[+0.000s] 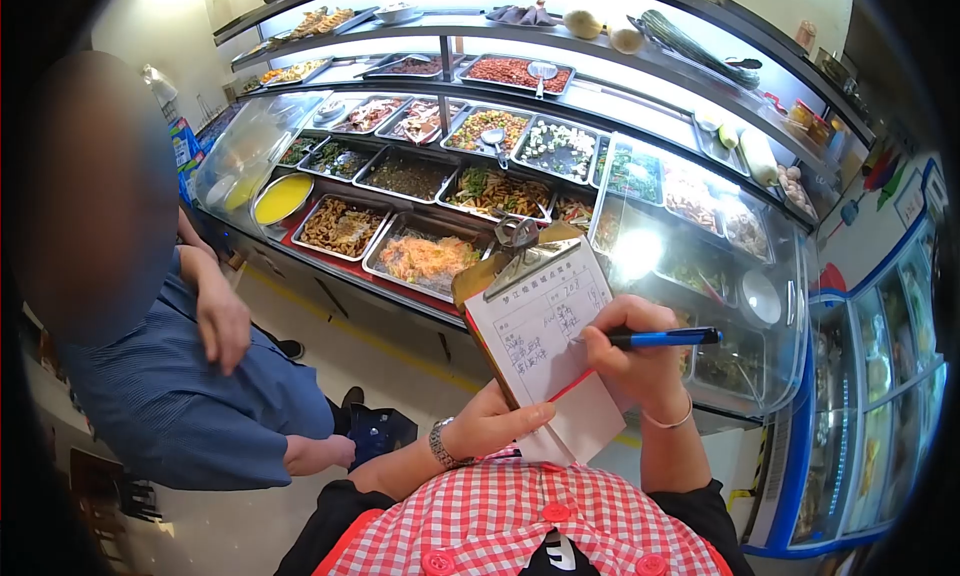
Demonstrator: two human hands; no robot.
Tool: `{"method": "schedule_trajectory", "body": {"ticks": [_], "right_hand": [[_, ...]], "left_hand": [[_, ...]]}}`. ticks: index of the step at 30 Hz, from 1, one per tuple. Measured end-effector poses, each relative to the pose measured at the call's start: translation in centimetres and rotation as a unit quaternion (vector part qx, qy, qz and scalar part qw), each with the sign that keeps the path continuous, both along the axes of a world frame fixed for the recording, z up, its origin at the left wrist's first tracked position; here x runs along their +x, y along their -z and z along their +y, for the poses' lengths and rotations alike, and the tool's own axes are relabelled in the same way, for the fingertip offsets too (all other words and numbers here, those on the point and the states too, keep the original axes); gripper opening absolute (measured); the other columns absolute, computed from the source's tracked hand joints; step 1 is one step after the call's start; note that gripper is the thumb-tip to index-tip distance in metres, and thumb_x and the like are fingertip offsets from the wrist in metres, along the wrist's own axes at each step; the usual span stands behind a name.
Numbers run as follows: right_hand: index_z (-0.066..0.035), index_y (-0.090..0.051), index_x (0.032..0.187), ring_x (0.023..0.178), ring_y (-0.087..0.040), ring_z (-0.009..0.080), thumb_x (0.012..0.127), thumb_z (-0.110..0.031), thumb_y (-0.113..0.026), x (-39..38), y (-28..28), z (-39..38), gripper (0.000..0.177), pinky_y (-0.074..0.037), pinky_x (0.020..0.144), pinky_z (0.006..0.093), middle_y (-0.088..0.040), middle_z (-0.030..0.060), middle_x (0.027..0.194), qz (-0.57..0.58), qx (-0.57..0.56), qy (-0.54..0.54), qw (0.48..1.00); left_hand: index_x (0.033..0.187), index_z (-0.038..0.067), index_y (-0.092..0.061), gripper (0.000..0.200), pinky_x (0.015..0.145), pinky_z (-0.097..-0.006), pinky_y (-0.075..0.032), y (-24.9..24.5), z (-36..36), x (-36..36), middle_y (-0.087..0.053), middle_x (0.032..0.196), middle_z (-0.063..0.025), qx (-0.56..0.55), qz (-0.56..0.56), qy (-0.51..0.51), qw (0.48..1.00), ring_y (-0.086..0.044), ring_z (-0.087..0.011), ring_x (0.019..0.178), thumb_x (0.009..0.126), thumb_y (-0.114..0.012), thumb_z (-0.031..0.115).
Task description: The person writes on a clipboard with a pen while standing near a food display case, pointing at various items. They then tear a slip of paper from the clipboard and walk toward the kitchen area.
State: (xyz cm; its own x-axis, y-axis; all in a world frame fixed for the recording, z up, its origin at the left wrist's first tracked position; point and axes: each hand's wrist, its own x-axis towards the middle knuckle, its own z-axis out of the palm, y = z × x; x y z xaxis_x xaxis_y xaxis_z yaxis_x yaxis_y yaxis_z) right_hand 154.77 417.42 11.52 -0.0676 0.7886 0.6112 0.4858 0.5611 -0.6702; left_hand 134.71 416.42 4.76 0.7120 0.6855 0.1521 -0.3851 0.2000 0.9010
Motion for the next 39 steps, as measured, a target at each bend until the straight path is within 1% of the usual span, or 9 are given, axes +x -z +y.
{"method": "schedule_trajectory", "body": {"ticks": [3, 6, 9, 14, 18, 20, 23, 29, 39], "right_hand": [[-0.002, -0.058, 0.063, 0.05, -0.053, 0.0148, 0.067, -0.004, -0.07, -0.03, 0.17, 0.05, 0.013, -0.041, 0.047, 0.0261, -0.056, 0.0072, 0.058, 0.014, 0.008, 0.011, 1.0], [-0.002, -0.057, 0.063, 0.049, -0.052, 0.0151, 0.066, -0.003, -0.07, 0.02, 0.09, 0.09, 0.014, -0.04, 0.047, 0.0264, -0.055, 0.0071, 0.058, 0.017, 0.01, 0.005, 1.0], [-0.002, -0.056, 0.064, 0.049, -0.052, 0.0154, 0.066, -0.003, -0.07, 0.05, 0.05, -0.05, 0.014, -0.04, 0.047, 0.0267, -0.054, 0.007, 0.057, 0.012, 0.004, -0.005, 1.0], [-0.002, -0.056, 0.063, 0.049, -0.052, 0.016, 0.066, -0.003, -0.069, -0.06, 0.23, 0.07, 0.013, -0.04, 0.047, 0.0268, -0.054, 0.007, 0.057, 0.008, 0.027, -0.001, 1.0], [-0.003, -0.056, 0.063, 0.049, -0.051, 0.016, 0.066, -0.003, -0.069, 0.12, -0.06, -0.1, 0.013, -0.039, 0.047, 0.0268, -0.054, 0.0069, 0.058, -0.008, 0.018, -0.025, 0.999], [-0.003, -0.056, 0.063, 0.049, -0.051, 0.0158, 0.066, -0.002, -0.068, 0.13, 0.06, -0.15, 0.013, -0.039, 0.047, 0.0267, -0.054, 0.0067, 0.058, -0.004, 0.031, -0.015, 0.999], [-0.002, -0.056, 0.064, 0.051, -0.052, 0.0157, 0.066, -0.003, -0.069, 0.43, 0.28, -0.23, 0.013, -0.04, 0.048, 0.0267, -0.055, 0.0065, 0.059, 0.058, -0.013, 0.005, 0.998], [-0.001, -0.056, 0.065, 0.051, -0.052, 0.0165, 0.067, -0.003, -0.07, 0.19, 0.26, -0.13, 0.014, -0.04, 0.048, 0.0272, -0.055, 0.0071, 0.06, 0.021, 0.035, 0.008, 0.999], [-0.001, -0.056, 0.063, 0.052, -0.052, 0.018, 0.065, -0.001, -0.069, 0.13, 0.28, -0.22, 0.013, -0.04, 0.048, 0.0281, -0.054, 0.0077, 0.058, 0.014, 0.029, 0.01, 0.999]], "left_hand": [[0.129, -0.001, -0.041, 0.044, 0.093, -0.0299, -0.039, -0.08, -0.07, -0.04, -0.049, 0.124, -0.007, 0.008, 0.017, -0.005, 1.0, -0.046, -0.0122, 0.111, 0.09, -0.055, 0.011], [0.132, 0.001, -0.038, 0.05, 0.095, -0.0318, -0.04, 0.14, -0.02, -0.02, -0.049, 0.127, -0.0082, 0.005, 0.021, -0.002, 1.0, -0.048, -0.0149, 0.114, 0.086, -0.056, 0.004], [0.129, -0.001, -0.041, 0.043, 0.09, -0.0288, -0.041, -0.23, -0.22, 0.1, -0.051, 0.121, -0.0062, 0.027, 0.003, -0.017, 0.999, -0.048, -0.0111, 0.108, 0.09, -0.055, 0.011], [0.128, -0.001, -0.041, 0.043, 0.087, -0.0271, -0.042, 0.3, -0.17, -0.05, -0.052, 0.117, -0.0049, 0.005, 0.02, -0.009, 1.0, -0.049, -0.0092, 0.103, 0.09, -0.055, 0.011], [0.128, -0.001, -0.042, 0.042, 0.085, -0.0263, -0.042, 0.48, -0.2, -0.01, -0.053, 0.116, -0.0045, 0.006, 0.017, -0.009, 1.0, -0.049, -0.0086, 0.1, 0.09, -0.055, 0.011], [0.127, -0.001, -0.043, 0.041, 0.085, -0.0267, -0.042, 0.29, -0.35, 0.16, -0.053, 0.116, -0.0049, 0.007, 0.006, -0.018, 1.0, -0.049, -0.009, 0.101, 0.089, -0.055, 0.011], [0.126, -0.001, -0.044, 0.04, 0.087, -0.0276, -0.043, -0.16, -0.38, 0.27, -0.053, 0.116, -0.006, 0.019, 0.004, -0.021, 1.0, -0.05, -0.0102, 0.103, 0.089, -0.055, 0.011], [0.126, -0.002, -0.045, 0.04, 0.09, -0.0294, -0.042, 0.12, -0.3, 0.29, -0.053, 0.118, -0.0079, 0.014, 0.008, -0.02, 1.0, -0.05, -0.0127, 0.107, 0.088, -0.055, 0.009], [0.124, -0.002, -0.046, 0.039, 0.089, -0.0295, -0.042, 0.09, -0.32, 0.25, -0.054, 0.118, -0.0081, 0.0, 0.001, -0.018, 1.0, -0.051, -0.0127, 0.106, 0.088, -0.056, 0.009]]}}
